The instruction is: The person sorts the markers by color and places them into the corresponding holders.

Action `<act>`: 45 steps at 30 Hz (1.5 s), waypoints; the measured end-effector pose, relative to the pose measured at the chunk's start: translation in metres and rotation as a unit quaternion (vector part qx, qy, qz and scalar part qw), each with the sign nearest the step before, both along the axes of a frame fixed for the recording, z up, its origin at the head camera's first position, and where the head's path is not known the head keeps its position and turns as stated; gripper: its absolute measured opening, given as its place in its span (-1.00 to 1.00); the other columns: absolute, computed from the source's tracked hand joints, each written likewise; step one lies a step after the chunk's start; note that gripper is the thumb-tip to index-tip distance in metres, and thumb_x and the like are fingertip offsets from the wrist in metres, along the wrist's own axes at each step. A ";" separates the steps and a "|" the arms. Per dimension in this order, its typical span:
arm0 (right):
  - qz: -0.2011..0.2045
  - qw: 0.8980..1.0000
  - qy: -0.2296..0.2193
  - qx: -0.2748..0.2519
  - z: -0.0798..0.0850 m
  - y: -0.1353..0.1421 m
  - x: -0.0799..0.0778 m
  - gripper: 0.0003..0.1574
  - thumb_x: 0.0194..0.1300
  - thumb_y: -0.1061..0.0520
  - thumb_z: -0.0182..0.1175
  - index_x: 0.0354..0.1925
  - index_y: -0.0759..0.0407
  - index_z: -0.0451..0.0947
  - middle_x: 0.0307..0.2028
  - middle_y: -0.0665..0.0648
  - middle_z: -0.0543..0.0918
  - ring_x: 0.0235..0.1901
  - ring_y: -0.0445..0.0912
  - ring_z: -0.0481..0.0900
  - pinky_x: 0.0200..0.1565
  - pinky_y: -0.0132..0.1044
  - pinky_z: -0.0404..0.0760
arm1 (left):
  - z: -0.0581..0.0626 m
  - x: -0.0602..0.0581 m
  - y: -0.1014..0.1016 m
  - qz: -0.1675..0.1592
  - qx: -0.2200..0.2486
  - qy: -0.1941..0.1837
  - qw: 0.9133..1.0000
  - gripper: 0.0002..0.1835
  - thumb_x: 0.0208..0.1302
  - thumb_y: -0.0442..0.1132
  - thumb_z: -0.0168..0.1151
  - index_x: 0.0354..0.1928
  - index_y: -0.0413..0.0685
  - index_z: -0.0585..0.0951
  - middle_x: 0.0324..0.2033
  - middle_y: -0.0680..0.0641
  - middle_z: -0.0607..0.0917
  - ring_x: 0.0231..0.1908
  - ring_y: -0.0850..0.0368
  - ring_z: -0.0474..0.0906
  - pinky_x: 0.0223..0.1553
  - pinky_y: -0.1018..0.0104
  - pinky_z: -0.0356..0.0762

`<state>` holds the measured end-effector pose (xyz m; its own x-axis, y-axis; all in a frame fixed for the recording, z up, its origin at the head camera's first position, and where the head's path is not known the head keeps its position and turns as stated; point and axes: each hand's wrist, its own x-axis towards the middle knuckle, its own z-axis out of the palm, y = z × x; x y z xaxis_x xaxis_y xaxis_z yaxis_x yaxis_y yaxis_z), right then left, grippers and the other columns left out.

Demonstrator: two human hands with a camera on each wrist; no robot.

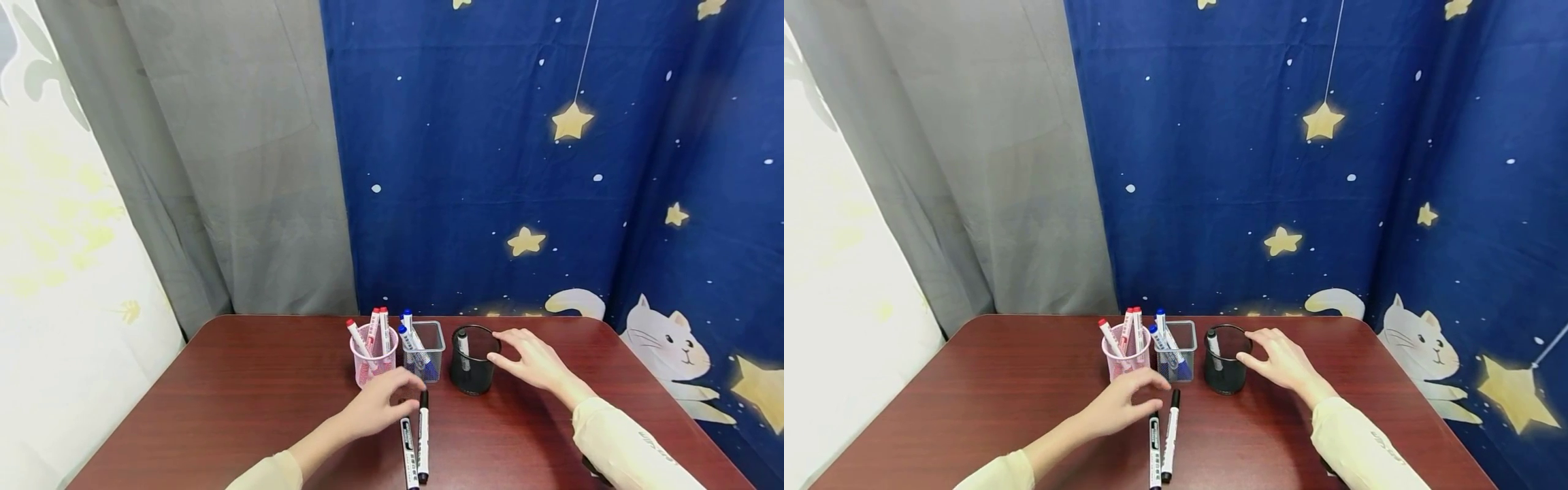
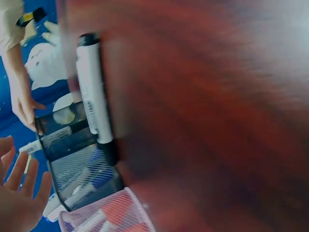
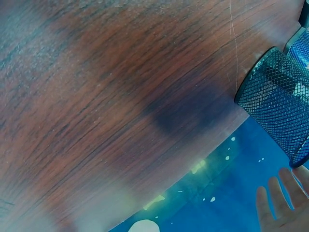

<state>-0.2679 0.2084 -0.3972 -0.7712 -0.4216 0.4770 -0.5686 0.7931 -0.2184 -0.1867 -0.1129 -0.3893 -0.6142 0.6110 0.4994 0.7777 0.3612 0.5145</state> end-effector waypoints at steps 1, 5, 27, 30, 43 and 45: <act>-0.001 1.000 0.000 0.000 0.000 0.000 0.000 -0.32 0.11 -0.27 0.19 0.01 0.18 0.54 -0.09 0.12 0.58 -0.04 0.02 0.45 -0.07 0.01 0.44 | -0.002 0.002 -0.002 -0.004 -0.024 0.026 0.999 -0.78 0.10 -0.34 0.24 -0.16 -0.10 0.56 -0.25 0.00 0.60 -0.26 0.22 0.49 -0.21 0.41 0.44; -0.002 1.000 0.000 0.000 0.000 0.000 0.000 -0.32 0.11 -0.27 0.19 0.01 0.19 0.55 -0.10 0.12 0.58 -0.04 0.02 0.45 -0.07 0.01 0.45 | -0.012 0.009 -0.006 -0.009 -0.134 0.153 0.979 -0.76 0.03 -0.26 0.26 -0.20 -0.01 0.56 -0.27 0.11 0.57 -0.26 0.29 0.44 -0.20 0.50 0.36; -0.004 1.000 0.001 -0.003 -0.005 0.000 -0.001 -0.32 0.11 -0.27 0.19 0.01 0.18 0.55 -0.09 0.12 0.57 -0.04 0.03 0.45 -0.06 0.01 0.44 | -0.047 0.013 -0.012 -0.015 -0.299 0.337 0.893 -0.72 -0.08 -0.21 0.31 -0.23 0.14 0.57 -0.17 0.14 0.56 -0.07 0.25 0.44 -0.07 0.34 0.33; -0.002 1.000 0.003 -0.003 -0.005 0.000 -0.001 -0.33 0.11 -0.26 0.19 0.01 0.19 0.55 -0.10 0.13 0.58 -0.04 0.03 0.45 -0.06 0.00 0.44 | -0.048 0.013 -0.012 -0.015 -0.303 0.349 0.887 -0.78 -0.07 -0.21 0.29 -0.30 0.15 0.57 -0.20 0.15 0.56 -0.09 0.25 0.45 -0.08 0.33 0.33; -0.007 1.000 -0.005 -0.004 -0.004 -0.001 -0.001 -0.32 0.12 -0.29 0.17 0.02 0.16 0.54 -0.09 0.11 0.57 -0.03 0.01 0.45 -0.07 0.01 0.44 | -0.047 0.014 -0.012 -0.007 -0.329 0.381 0.864 -0.84 -0.09 -0.18 0.23 -0.39 0.20 0.52 -0.42 0.22 0.52 -0.27 0.29 0.46 -0.23 0.35 0.34; -0.008 1.000 -0.005 -0.004 -0.003 0.000 0.000 -0.32 0.12 -0.29 0.17 0.02 0.16 0.54 -0.09 0.11 0.57 -0.03 0.02 0.45 -0.07 0.02 0.44 | -0.047 0.015 -0.013 -0.008 -0.331 0.384 0.862 -0.83 -0.11 -0.18 0.25 -0.40 0.19 0.50 -0.47 0.21 0.49 -0.31 0.28 0.46 -0.24 0.35 0.34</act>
<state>-0.2684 0.2079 -0.4005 -0.7819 -0.4063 0.4727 -0.5545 0.7999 -0.2296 -0.1721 -0.1257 -0.4365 -0.2457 0.9238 0.2936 0.8046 0.3633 -0.4697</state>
